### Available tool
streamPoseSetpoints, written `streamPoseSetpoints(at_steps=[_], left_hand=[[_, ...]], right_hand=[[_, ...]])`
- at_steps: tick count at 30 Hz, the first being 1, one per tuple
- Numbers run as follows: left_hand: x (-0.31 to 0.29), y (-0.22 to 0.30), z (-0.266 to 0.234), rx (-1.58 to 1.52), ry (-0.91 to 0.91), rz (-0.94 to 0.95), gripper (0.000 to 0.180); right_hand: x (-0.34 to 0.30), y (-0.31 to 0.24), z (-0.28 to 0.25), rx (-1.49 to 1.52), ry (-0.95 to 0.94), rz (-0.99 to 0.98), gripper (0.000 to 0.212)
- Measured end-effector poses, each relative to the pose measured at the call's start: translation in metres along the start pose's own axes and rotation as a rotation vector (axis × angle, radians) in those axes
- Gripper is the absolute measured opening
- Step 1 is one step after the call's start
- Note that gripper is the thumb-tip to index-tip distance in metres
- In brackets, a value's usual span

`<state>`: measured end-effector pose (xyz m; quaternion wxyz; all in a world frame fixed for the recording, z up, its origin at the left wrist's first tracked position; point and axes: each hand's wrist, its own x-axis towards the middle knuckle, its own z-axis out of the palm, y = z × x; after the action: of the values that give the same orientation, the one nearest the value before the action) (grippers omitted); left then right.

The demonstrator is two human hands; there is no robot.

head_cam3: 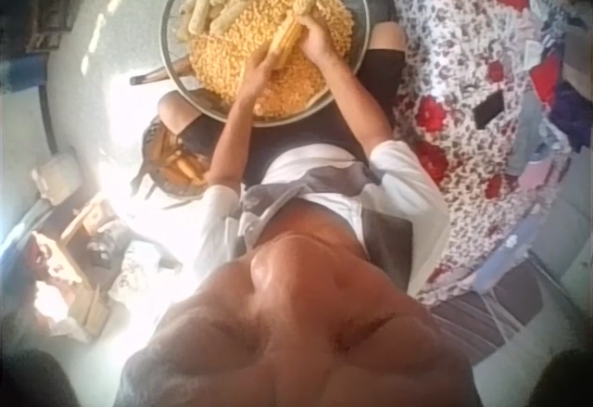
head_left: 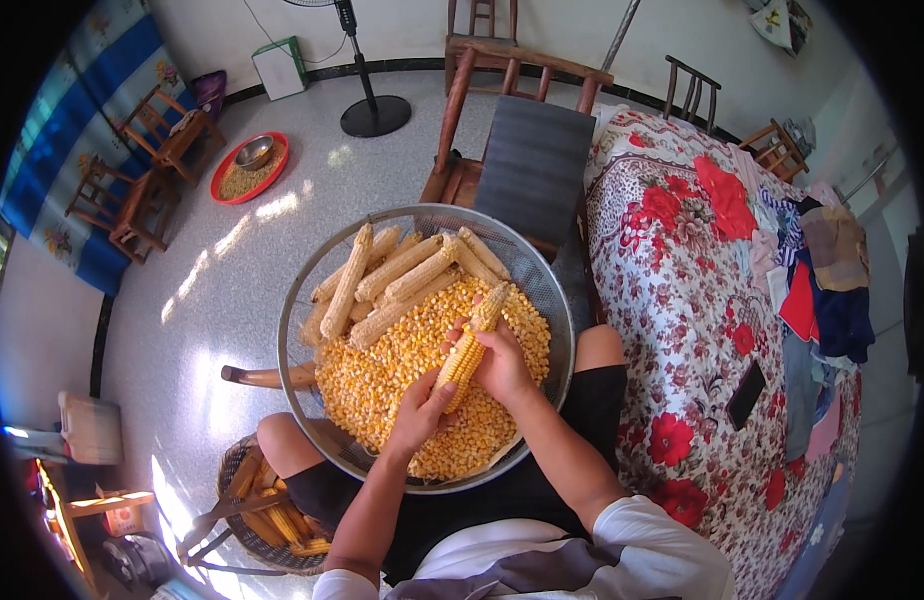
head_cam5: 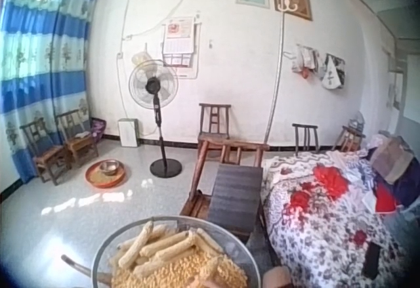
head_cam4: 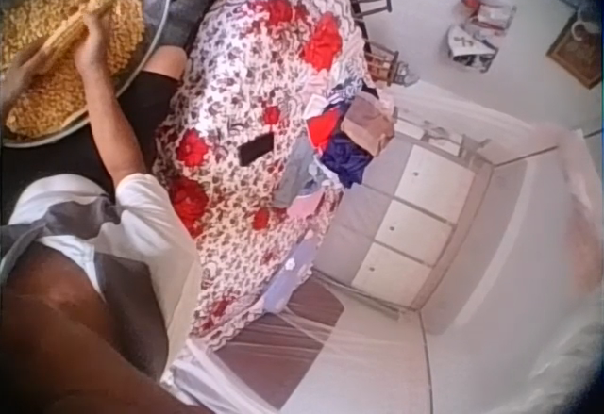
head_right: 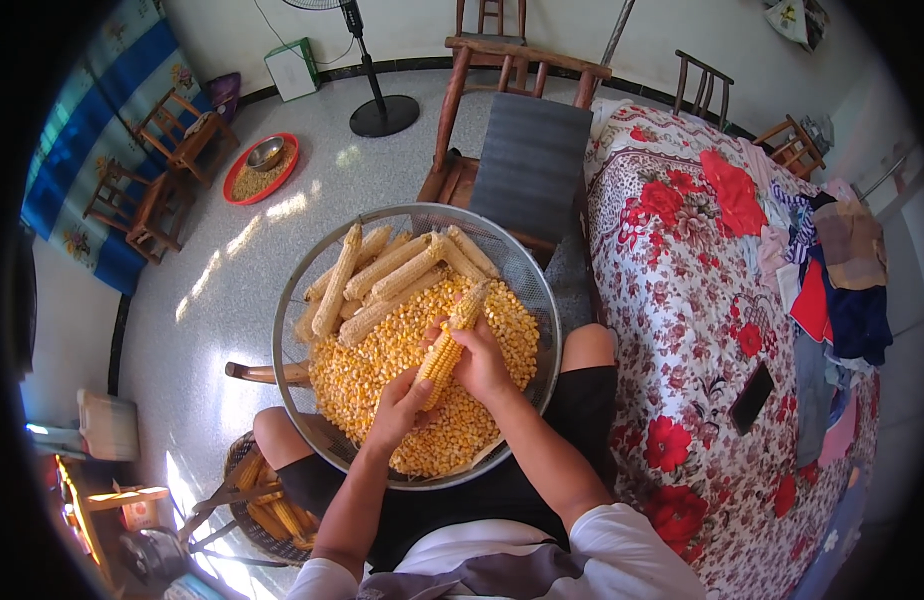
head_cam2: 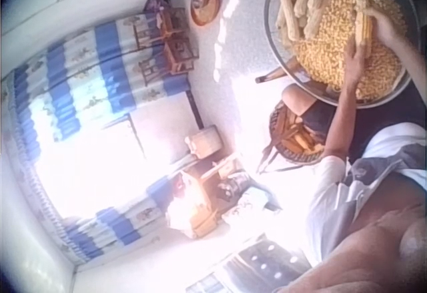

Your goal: The person strips corn kernels from a cob by hand into a metal sieve.

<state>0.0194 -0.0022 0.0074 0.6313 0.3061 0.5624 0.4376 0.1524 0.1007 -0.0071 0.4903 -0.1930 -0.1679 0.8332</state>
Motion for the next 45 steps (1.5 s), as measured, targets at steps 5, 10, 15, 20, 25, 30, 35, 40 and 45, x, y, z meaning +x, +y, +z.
streamPoseSetpoints(at_steps=[5,10,15,20,25,30,35,40,45], left_hand=[[0.005,-0.01,-0.005,0.101,-0.074,0.09,0.042],[0.012,-0.023,-0.003,0.202,-0.078,0.236,0.041],[0.004,-0.008,0.0,0.099,0.014,0.087,0.043],[0.004,-0.006,-0.003,0.011,0.0,0.052,0.044],[0.01,-0.018,0.001,0.284,-0.001,0.357,0.044],[0.004,-0.008,0.004,0.079,0.051,0.102,0.046],[0.002,-0.001,0.0,0.03,0.051,0.07,0.048],[0.007,-0.008,0.002,0.106,0.012,0.131,0.047],[0.01,-0.017,0.003,0.213,0.057,0.247,0.045]], right_hand=[[0.001,0.003,-0.008,-0.176,-0.032,-0.036,0.064],[0.005,0.007,-0.012,-0.262,-0.014,-0.057,0.06],[-0.001,0.002,-0.003,-0.029,0.027,0.045,0.049],[-0.002,0.01,-0.01,-0.323,-0.03,0.048,0.063],[0.003,0.014,-0.015,-0.378,-0.051,0.007,0.062],[0.0,0.012,-0.01,-0.266,0.054,0.081,0.062],[-0.005,0.015,-0.007,-0.347,-0.078,0.023,0.059],[-0.001,0.02,-0.013,-0.416,-0.045,0.015,0.056],[0.004,0.022,-0.015,-0.473,-0.059,-0.004,0.057]])
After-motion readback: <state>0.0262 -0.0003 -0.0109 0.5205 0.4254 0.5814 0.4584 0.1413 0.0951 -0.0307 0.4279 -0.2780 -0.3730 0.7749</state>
